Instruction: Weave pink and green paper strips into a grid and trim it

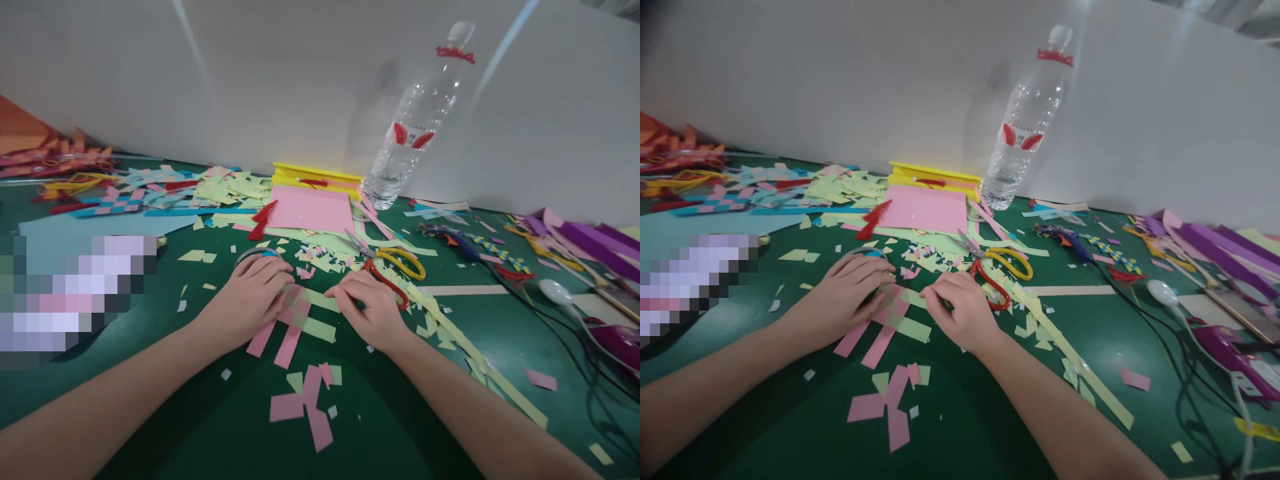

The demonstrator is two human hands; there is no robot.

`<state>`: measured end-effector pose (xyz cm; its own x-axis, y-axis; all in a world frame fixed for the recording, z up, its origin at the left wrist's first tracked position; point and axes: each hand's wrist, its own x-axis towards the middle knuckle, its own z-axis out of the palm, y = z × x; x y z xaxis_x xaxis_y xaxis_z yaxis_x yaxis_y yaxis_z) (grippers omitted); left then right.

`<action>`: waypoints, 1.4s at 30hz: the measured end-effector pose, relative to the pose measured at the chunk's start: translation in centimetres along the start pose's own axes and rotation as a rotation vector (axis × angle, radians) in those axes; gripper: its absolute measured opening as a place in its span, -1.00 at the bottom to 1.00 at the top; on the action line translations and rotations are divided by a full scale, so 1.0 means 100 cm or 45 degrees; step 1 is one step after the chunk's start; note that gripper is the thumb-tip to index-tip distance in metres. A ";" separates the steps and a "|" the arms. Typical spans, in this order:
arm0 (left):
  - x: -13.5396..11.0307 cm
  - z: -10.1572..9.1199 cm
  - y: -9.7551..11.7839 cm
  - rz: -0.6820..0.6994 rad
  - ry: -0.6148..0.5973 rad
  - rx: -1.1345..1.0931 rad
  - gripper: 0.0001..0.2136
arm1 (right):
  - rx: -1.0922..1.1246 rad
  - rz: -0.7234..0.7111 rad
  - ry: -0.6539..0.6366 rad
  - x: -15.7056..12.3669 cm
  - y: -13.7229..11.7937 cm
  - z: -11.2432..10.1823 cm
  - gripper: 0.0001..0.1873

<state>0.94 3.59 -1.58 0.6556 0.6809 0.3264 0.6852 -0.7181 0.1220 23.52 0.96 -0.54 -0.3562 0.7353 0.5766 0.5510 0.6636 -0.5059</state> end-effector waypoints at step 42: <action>0.002 -0.005 0.000 -0.344 0.183 -0.349 -0.75 | -0.513 -0.459 -0.152 -0.001 -0.008 -0.008 -0.87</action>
<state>0.93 3.62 -1.07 0.3996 0.8371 0.3736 0.7037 -0.5413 0.4603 23.73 0.24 0.25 -0.6460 0.4974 0.5790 0.6153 0.7882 0.0094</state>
